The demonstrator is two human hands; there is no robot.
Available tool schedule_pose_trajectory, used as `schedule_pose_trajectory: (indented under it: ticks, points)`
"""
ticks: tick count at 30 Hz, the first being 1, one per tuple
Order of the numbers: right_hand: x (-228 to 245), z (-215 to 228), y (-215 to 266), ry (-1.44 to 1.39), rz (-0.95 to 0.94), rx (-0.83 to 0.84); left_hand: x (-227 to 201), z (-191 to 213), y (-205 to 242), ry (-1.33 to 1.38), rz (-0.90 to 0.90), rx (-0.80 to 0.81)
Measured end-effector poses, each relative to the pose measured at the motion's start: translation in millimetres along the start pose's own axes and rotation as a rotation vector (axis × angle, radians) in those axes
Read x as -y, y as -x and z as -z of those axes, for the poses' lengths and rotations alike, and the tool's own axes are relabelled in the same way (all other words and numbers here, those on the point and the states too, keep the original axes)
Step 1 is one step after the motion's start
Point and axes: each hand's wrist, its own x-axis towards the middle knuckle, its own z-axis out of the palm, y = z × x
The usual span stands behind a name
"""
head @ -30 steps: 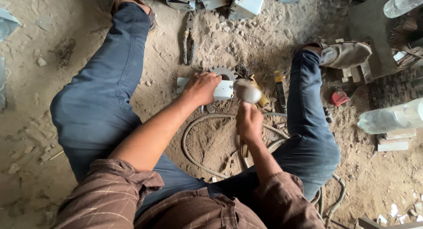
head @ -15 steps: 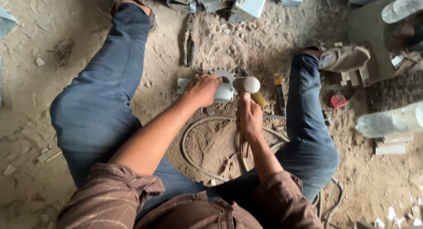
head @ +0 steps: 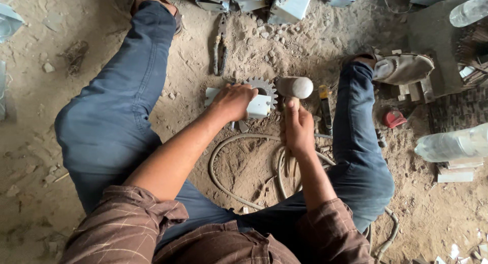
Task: The person sits on the ground and repeatedly picks up rectangular metal boxes and toothed gears. Using a hammer, the person strikes the gear into the box to secure it, then places the assembled unit aside and repeats the process with additional parts.
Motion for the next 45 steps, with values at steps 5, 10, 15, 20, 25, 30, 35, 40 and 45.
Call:
schedule_pose_trajectory:
  ticks: [5, 10, 15, 20, 25, 30, 35, 40, 45]
  points:
    - [2.4, -0.8, -5.7, 0.125, -0.206, -0.022, -0.7, 6.3, -6.1, -0.016, 0.001, -0.018]
    - [-7.0, -3.9, -6.2, 0.053, 0.018, 0.003, 6.1, -1.0, -5.1, 0.026, -0.034, -0.107]
    - [-2.8, -6.0, -8.3, 0.171, -0.125, -0.010, 2.1, 2.8, -6.3, -0.035, -0.010, -0.043]
    - [-3.9, 2.4, -5.4, -0.081, -0.133, 0.025, 0.7, -0.1, -7.1, -0.061, -0.017, -0.010]
    - [-4.4, -2.5, -6.3, -0.027, -0.102, 0.017, 2.9, 1.3, -11.3, -0.011, -0.031, -0.033]
    - [2.5, 1.5, -3.8, -0.082, -0.236, -0.003, 5.0, 2.9, -10.3, -0.090, 0.014, 0.050]
    - [-2.9, 9.9, 0.5, -0.141, -0.039, 0.043, 6.6, -0.1, -16.4, -0.025, -0.022, 0.031]
    - [-15.4, -0.7, -1.8, -0.036, -0.237, -0.025, 5.1, 6.3, -13.6, -0.003, 0.012, 0.079]
    - [-29.0, 5.1, 2.6, -0.167, -0.348, -0.068, -2.5, 23.3, -3.3, 0.061, 0.022, 0.064]
